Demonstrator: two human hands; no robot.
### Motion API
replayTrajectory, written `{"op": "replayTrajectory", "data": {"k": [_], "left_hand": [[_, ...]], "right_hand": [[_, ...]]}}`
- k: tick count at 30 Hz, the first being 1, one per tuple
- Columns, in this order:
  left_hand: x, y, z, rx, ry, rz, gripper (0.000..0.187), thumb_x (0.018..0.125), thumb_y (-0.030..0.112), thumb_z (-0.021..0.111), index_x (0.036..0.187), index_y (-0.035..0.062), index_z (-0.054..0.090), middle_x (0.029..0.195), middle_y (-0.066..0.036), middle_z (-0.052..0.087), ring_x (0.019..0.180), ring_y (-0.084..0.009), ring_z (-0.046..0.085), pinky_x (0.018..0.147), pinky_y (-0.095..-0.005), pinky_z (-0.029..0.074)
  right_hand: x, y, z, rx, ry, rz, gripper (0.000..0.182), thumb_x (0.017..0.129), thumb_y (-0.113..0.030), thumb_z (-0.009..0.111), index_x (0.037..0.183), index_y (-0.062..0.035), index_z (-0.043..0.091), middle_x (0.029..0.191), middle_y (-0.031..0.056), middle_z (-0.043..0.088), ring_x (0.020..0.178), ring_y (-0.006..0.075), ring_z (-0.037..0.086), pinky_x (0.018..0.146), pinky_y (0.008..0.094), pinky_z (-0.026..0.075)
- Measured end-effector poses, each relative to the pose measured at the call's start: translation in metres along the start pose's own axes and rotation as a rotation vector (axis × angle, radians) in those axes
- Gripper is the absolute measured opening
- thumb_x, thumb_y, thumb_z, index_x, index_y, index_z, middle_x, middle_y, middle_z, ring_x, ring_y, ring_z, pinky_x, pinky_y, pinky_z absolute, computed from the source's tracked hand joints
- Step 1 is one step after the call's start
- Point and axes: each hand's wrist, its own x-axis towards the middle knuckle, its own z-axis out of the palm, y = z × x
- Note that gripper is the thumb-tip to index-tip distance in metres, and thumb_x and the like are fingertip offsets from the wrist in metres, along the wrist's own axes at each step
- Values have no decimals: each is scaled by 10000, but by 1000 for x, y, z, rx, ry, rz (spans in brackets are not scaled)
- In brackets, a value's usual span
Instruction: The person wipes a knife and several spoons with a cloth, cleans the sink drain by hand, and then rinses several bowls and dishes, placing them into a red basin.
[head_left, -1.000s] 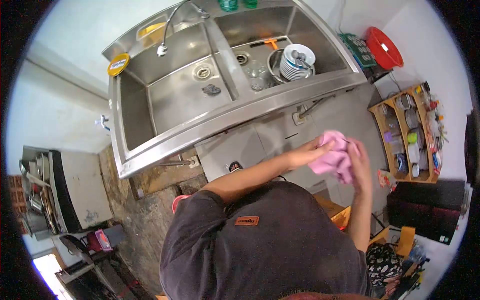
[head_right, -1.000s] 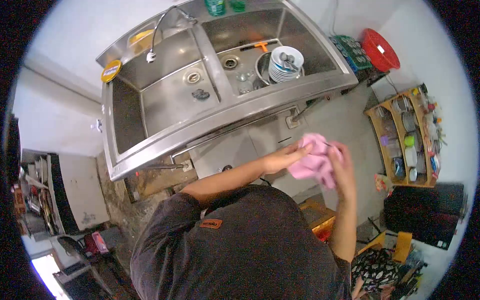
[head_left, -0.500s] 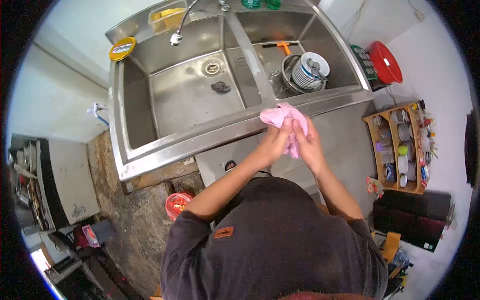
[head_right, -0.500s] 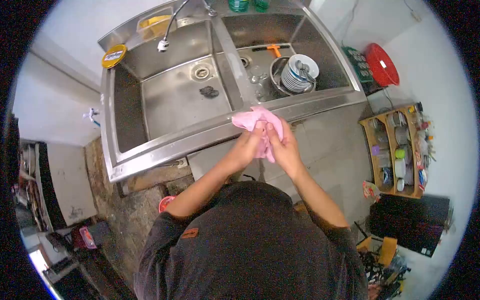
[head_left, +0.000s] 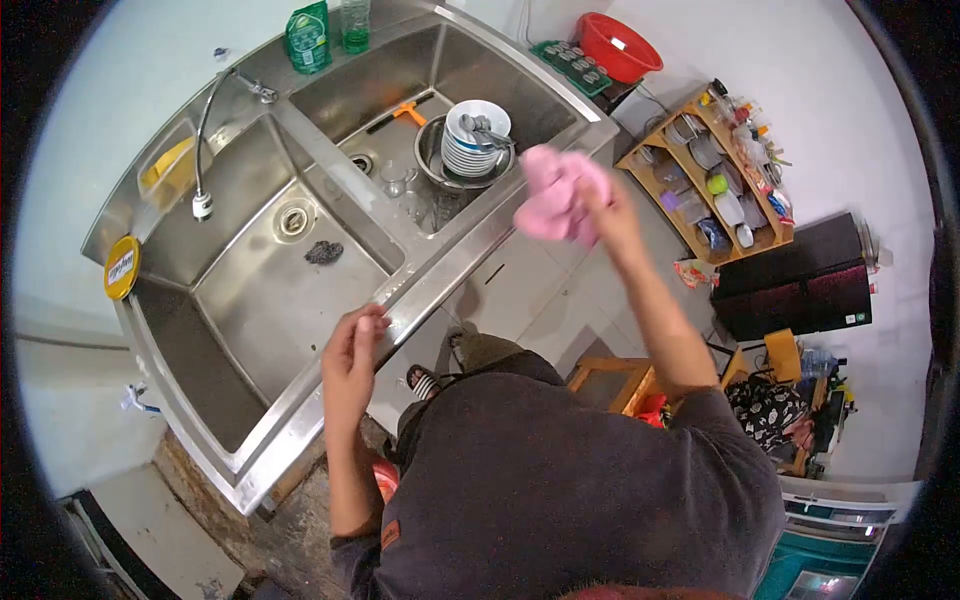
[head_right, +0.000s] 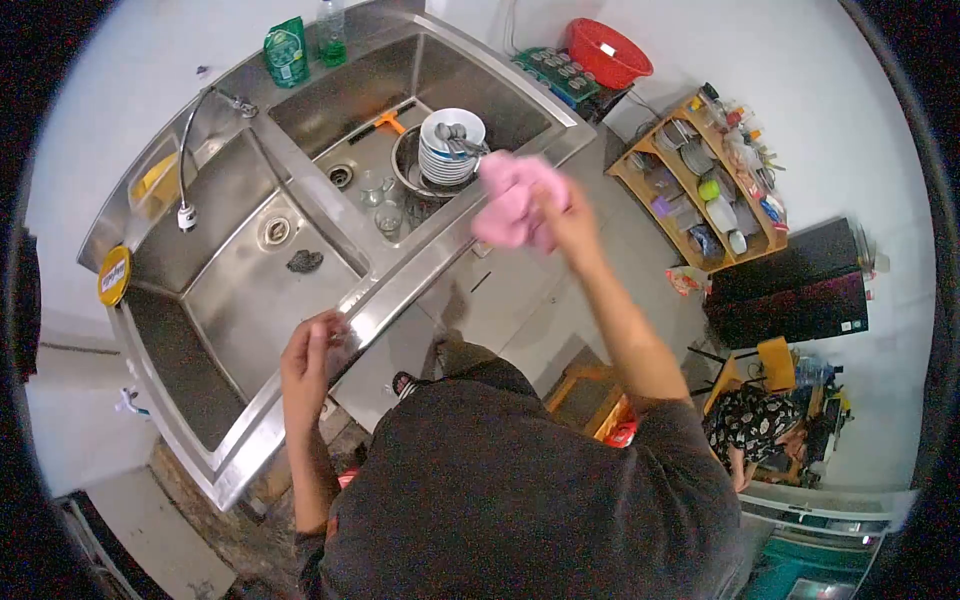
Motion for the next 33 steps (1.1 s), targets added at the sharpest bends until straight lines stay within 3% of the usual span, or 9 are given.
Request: {"op": "replayTrajectory", "data": {"k": [5,7,10,11,14,19,23,30,33], "left_hand": [[-3,10,-18,20,141,5,326,1040,249,480,1114,-28,635,1038,-100,679,943,-156,632,858,-300,492],[1,10,-21,52,214,36,332,1043,247,473,1084,-35,642,999,-111,685,897,-162,646,826,-304,507],[2,10,-24,67,298,-34,330,1043,242,473,1066,-38,647,991,-109,688,896,-161,648,818,-298,508],[2,9,-28,79,315,-46,316,1041,229,479,1062,-37,650,991,-106,690,898,-162,649,808,-295,507],[-3,18,-38,92,317,-56,309,1038,234,492,1066,-32,645,1004,-100,689,909,-158,646,818,-294,495],[-18,7,-70,71,510,-49,304,1039,239,494,1076,-29,633,1003,-94,686,895,-150,641,814,-292,502],[-33,-24,-98,293,775,34,283,1036,227,501,1079,-24,624,1011,-99,678,885,-151,649,788,-283,519],[-58,-49,-124,180,1010,51,271,1037,214,494,1065,-19,629,995,-86,677,892,-142,652,772,-286,519],[-64,-57,-129,399,1158,29,225,1020,183,521,1065,-9,630,984,-82,674,868,-139,632,776,-278,499]], "right_hand": [[130,14,-93,-373,255,-464,453,919,-318,665,1269,-44,575,1057,121,646,958,208,624,843,329,506],[165,21,-94,-794,570,-767,489,902,-323,674,1268,-13,576,1160,220,605,1101,323,565,945,414,459],[201,73,-64,-1032,419,-833,505,890,-315,673,1271,-1,568,1240,305,537,1202,428,480,1021,473,399],[232,133,-74,-1221,95,-731,530,918,-370,619,1282,10,558,1253,323,530,1230,450,466,1054,482,376],[265,201,-60,-1082,215,-697,506,904,-389,597,1280,-52,585,1262,246,554,1182,422,508,985,515,414],[224,128,-44,-1235,222,-468,448,928,-380,562,1282,-106,583,1271,188,573,1151,388,555,952,516,443],[244,137,-51,-971,166,-568,499,921,-440,577,1287,-101,576,1253,187,582,1133,388,569,947,516,446],[257,116,-26,-1354,423,-618,569,911,-539,545,1184,-44,618,1165,219,609,1071,394,585,905,529,443],[266,78,15,-1118,394,-828,397,904,-361,650,1087,-9,628,1098,198,633,1038,377,595,907,456,459]]}}
